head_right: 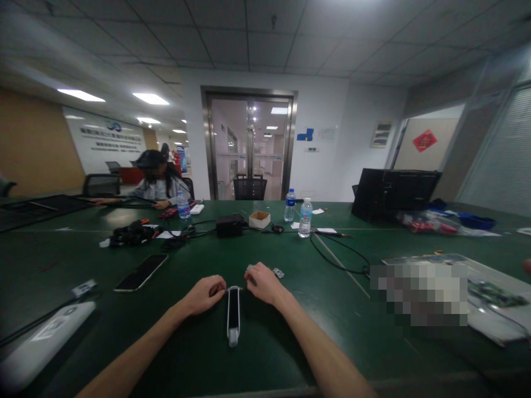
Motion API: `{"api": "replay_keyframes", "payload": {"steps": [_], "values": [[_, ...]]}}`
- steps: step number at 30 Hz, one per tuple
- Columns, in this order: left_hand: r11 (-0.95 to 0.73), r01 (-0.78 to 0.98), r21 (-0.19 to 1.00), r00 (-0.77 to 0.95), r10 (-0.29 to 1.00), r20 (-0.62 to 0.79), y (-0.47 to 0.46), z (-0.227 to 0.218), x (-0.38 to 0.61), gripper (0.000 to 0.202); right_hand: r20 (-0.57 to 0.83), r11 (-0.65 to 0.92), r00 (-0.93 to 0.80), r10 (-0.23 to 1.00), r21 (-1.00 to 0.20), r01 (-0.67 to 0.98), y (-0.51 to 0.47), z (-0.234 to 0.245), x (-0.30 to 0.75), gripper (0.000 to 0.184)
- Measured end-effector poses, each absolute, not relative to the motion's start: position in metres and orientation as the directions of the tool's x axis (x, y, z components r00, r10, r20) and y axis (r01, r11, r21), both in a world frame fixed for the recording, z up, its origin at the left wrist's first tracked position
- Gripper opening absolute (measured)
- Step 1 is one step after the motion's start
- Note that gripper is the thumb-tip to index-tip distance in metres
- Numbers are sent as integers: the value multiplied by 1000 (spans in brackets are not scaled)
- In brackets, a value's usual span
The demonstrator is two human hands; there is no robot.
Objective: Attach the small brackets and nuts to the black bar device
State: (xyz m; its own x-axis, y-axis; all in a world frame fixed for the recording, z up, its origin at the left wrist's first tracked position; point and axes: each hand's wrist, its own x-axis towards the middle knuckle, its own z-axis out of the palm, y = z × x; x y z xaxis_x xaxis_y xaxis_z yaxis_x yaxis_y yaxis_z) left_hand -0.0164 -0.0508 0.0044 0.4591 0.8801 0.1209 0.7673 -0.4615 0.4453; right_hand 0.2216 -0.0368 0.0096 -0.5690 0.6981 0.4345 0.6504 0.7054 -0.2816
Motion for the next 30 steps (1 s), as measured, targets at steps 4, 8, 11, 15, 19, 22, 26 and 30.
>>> {"api": "replay_keyframes", "payload": {"steps": [4,8,11,15,19,22,26,30], "values": [[-482,728,487,408,876,258,-53,7,-13,22,512,747,-569,644,-260,612,-42,10,214,10],[-540,651,533,412,842,348,-58,8,-4,22,582,817,-596,553,-237,526,-47,4,200,11],[-563,602,566,420,827,374,-62,10,2,22,629,841,-577,521,-261,474,-47,-1,195,12],[-551,597,583,411,834,367,-66,13,6,21,656,842,-546,521,-290,455,-43,-6,197,11],[-547,547,634,422,834,355,-66,15,5,23,680,833,-517,521,-271,483,-41,-9,198,9],[-551,524,650,444,827,344,-64,14,1,21,670,818,-519,531,-246,520,-41,-8,198,10],[-535,569,625,459,837,298,-55,14,-11,20,617,744,-513,596,-184,643,-35,-2,207,11],[-546,639,542,480,834,274,-45,14,-28,22,553,550,-391,736,-152,821,-18,-1,233,12]]}}
